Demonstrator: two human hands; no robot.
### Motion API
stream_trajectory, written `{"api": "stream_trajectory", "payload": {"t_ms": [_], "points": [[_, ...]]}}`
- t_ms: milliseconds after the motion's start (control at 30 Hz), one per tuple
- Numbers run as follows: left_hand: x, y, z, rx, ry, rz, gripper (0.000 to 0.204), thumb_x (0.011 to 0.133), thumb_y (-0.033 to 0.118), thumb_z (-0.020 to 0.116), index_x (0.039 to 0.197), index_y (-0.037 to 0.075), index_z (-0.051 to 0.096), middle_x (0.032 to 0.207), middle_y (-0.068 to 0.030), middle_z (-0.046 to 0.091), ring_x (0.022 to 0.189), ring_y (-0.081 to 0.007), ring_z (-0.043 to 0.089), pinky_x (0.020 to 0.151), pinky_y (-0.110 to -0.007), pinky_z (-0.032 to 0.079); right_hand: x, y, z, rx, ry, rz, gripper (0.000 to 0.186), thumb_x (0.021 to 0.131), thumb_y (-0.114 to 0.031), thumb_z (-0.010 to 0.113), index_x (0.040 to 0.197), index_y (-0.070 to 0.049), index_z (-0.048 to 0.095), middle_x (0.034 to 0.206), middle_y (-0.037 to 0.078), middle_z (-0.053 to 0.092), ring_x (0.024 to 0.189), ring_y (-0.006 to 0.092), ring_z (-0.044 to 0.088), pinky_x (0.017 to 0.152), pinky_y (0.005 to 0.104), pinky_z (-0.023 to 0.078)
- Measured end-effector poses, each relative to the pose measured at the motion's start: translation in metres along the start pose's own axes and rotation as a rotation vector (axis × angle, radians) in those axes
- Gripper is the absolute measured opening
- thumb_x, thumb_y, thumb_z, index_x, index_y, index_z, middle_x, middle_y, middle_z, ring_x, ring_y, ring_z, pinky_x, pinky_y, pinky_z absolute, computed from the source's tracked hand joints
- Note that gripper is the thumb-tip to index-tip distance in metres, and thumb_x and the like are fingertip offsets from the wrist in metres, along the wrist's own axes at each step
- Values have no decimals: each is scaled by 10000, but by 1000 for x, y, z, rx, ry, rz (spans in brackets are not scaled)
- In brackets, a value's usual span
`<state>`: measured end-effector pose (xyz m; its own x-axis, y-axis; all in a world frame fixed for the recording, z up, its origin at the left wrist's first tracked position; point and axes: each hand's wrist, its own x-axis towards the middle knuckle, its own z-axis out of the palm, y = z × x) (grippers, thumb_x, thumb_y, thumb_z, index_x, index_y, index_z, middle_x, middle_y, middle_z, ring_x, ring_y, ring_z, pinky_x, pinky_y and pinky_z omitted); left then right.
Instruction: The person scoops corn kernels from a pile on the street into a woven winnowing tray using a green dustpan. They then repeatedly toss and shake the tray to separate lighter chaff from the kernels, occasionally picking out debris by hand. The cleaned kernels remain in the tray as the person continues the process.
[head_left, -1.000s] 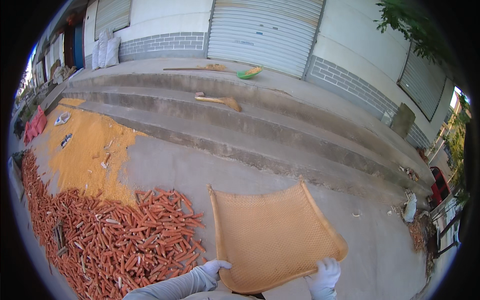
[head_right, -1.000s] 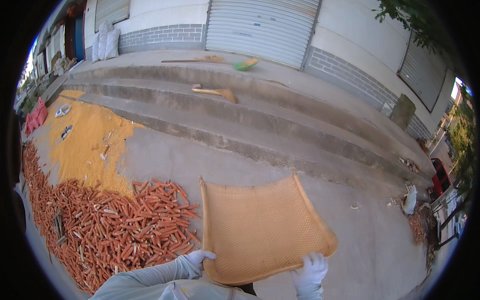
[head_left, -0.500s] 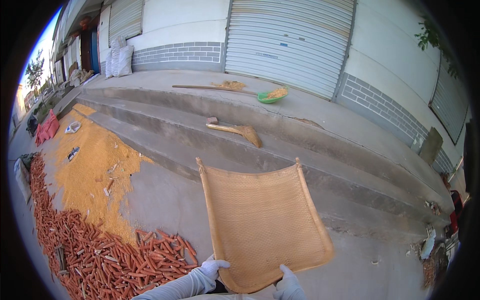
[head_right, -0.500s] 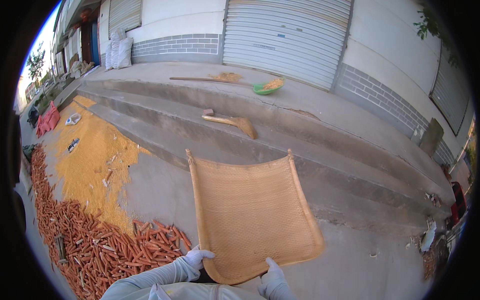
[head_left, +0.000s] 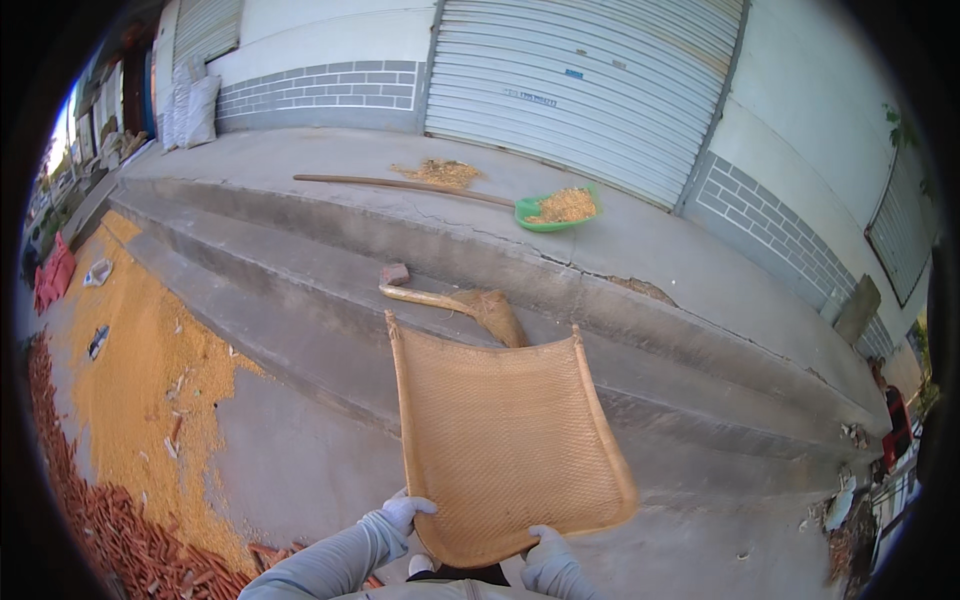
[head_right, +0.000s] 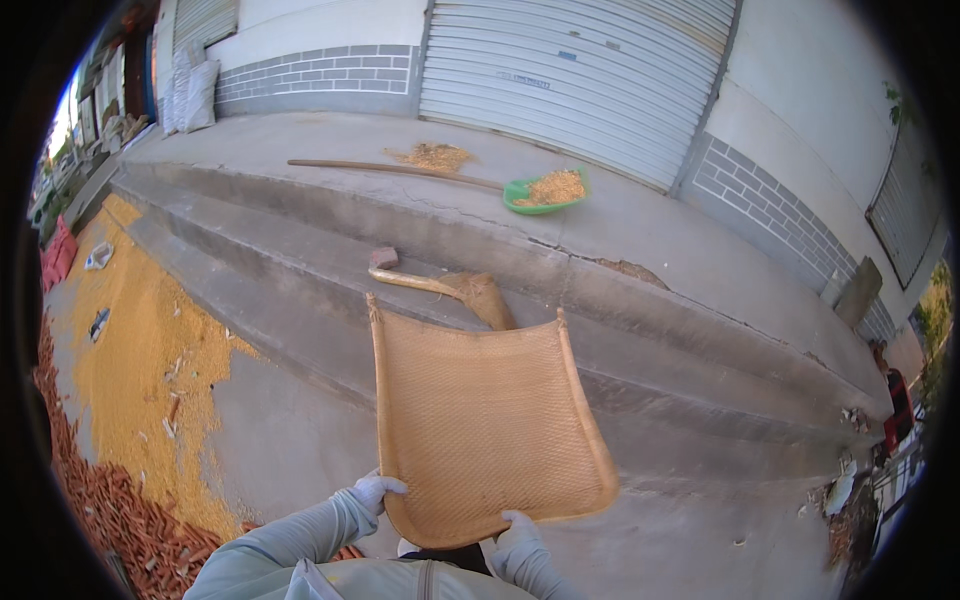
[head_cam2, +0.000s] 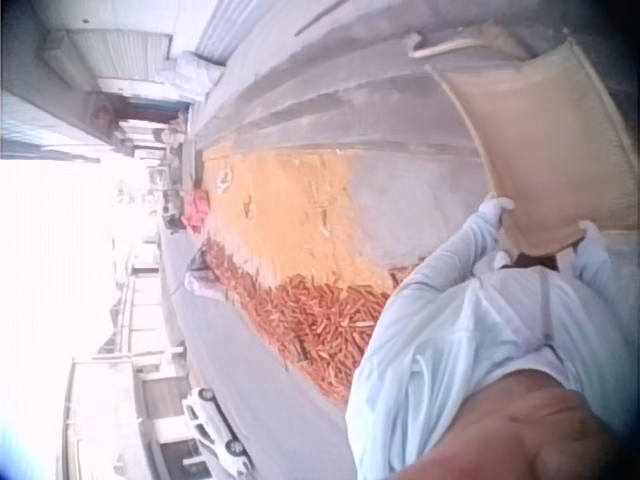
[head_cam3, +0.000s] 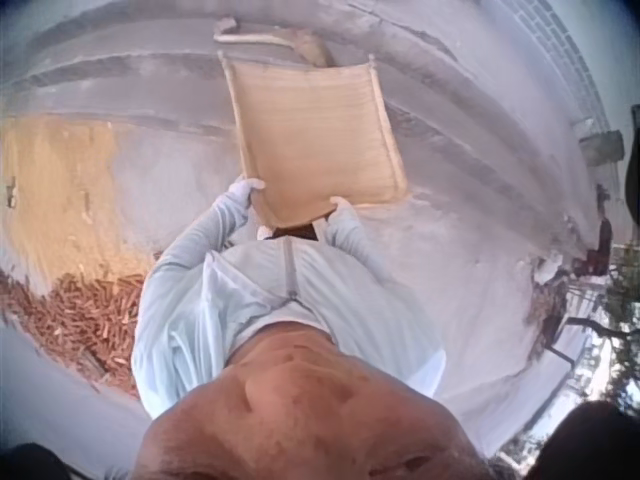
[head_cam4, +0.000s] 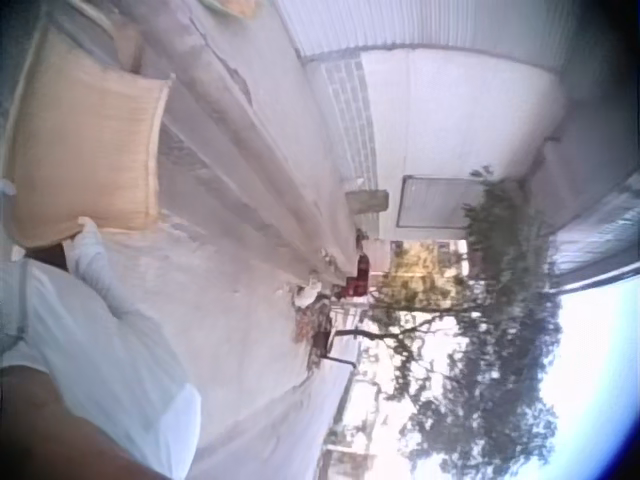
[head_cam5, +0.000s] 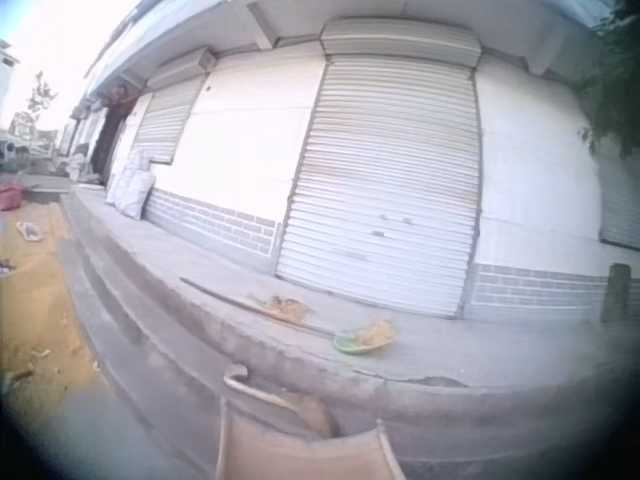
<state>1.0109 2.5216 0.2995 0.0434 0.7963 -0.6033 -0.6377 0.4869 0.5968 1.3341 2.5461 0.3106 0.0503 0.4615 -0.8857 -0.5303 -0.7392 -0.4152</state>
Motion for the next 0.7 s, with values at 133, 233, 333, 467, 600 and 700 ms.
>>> {"api": "stream_trajectory", "payload": {"t_ms": [133, 233, 333, 467, 600, 700], "points": [[100, 74, 0, 60, -30, -42, 650, 875, -105, 687, 1513, -6, 612, 1384, -194, 752, 1236, -389, 735, 1124, -513, 585, 43, -29, 84, 177, 92, -121, 197, 997, -198, 715, 1129, -53, 697, 1238, 126, 752, 1080, 319, 740, 994, 489, 632], [166, 116, -5, 125, 50, -136, 591, 917, -46, 698, 1501, 0, 621, 1371, -176, 757, 1216, -368, 746, 1107, -521, 595, 130, -50, 120, 79, 92, -13, 211, 995, -200, 703, 1129, -38, 694, 1232, 134, 756, 1073, 323, 741, 1012, 474, 629], [267, 130, 72, 259, -146, -204, 512, 982, 57, 719, 1484, 5, 634, 1403, -164, 746, 1238, -355, 739, 1128, -514, 579, 285, -98, 11, -424, -81, -635, 217, 985, -202, 702, 1119, -33, 695, 1177, 137, 771, 1074, 340, 742, 1012, 451, 623], [288, 239, 3, 261, 83, -247, 478, 1046, 217, 721, 1472, 14, 647, 1430, -157, 739, 1262, -315, 735, 1131, -490, 573, 273, -70, 186, 359, 113, 175, 282, 982, -191, 692, 1194, -6, 711, 1173, 160, 790, 1114, 352, 749, 1010, 450, 618], [334, 335, 26, 379, 250, -118, 683, 991, 207, 798, 1591, 18, 531, 1194, -110, 765, 1031, -208, 751, 800, -348, 601, 292, -57, 176, -686, 106, -373, 309, 975, -182, 696, 1218, -1, 757, 1164, 194, 812, 1106, 347, 771, 983, 460, 620], [381, 419, 32, 559, 277, -43, 751, 983, 238, 804, 1627, -8, 507, 1274, -156, 763, 1155, -275, 742, 922, -403, 610, 345, -19, 188, -124, 104, -25, 353, 1041, -191, 624, 1309, 27, 700, 1297, 193, 760, 1221, 336, 710, 1091, 434, 558]]}}
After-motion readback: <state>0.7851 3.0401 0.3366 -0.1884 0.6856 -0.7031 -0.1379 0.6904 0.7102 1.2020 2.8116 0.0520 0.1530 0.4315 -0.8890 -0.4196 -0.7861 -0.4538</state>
